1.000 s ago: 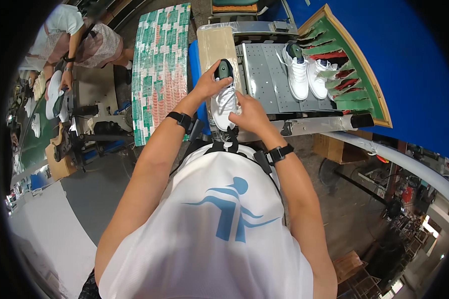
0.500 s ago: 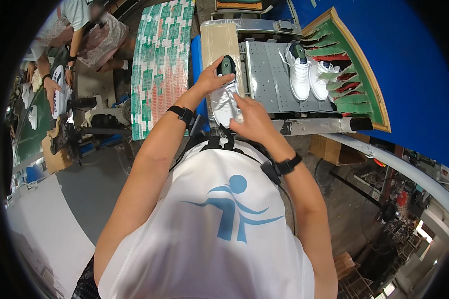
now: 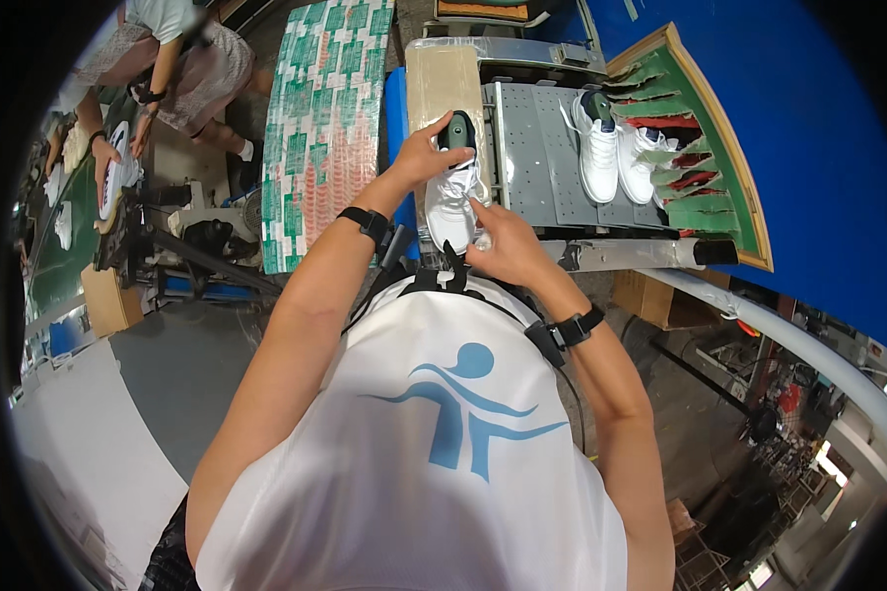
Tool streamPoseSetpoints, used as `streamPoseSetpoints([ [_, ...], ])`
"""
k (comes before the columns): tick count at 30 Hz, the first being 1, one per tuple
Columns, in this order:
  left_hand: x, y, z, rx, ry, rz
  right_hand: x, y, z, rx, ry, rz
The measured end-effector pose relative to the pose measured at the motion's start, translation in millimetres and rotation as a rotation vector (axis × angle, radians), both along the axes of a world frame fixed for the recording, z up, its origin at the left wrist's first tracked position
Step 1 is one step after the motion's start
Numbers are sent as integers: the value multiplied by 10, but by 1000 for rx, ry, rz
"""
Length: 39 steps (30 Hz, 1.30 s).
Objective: Placing and removing white shoes from a lasting or steaming machine in a factory environment.
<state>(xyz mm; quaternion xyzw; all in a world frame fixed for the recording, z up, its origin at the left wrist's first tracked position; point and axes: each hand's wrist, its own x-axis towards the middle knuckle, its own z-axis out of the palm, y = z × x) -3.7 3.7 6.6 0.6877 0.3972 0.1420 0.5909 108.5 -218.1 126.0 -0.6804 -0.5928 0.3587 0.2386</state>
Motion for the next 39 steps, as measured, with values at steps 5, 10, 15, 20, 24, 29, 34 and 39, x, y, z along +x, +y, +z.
streamPoseSetpoints([
  [5,49,-21,8,-32,-8,-27,1,245,-85,59,-247,67],
  [10,112,-38,-20,-21,41,-7,-54,392,-185,-68,-190,104],
  [15,-6,28,167,-24,-4,29,-37,166,19,-93,-9,13],
  [20,98,-60,623,34,234,-131,46,76,-13,108,-82,-26],
  [24,71,-207,-91,189,-63,16,99,14,-192,38,-391,36],
  [29,19,-218,-29,157,-119,58,66,-98,-8,-155,-116,-18],
  [34,-231,7,162,-116,-213,-8,80,-170,-164,49,162,-284],
  [39,-744,37,-382,-487,-448,281,390,-259,-648,150,311,-555],
])
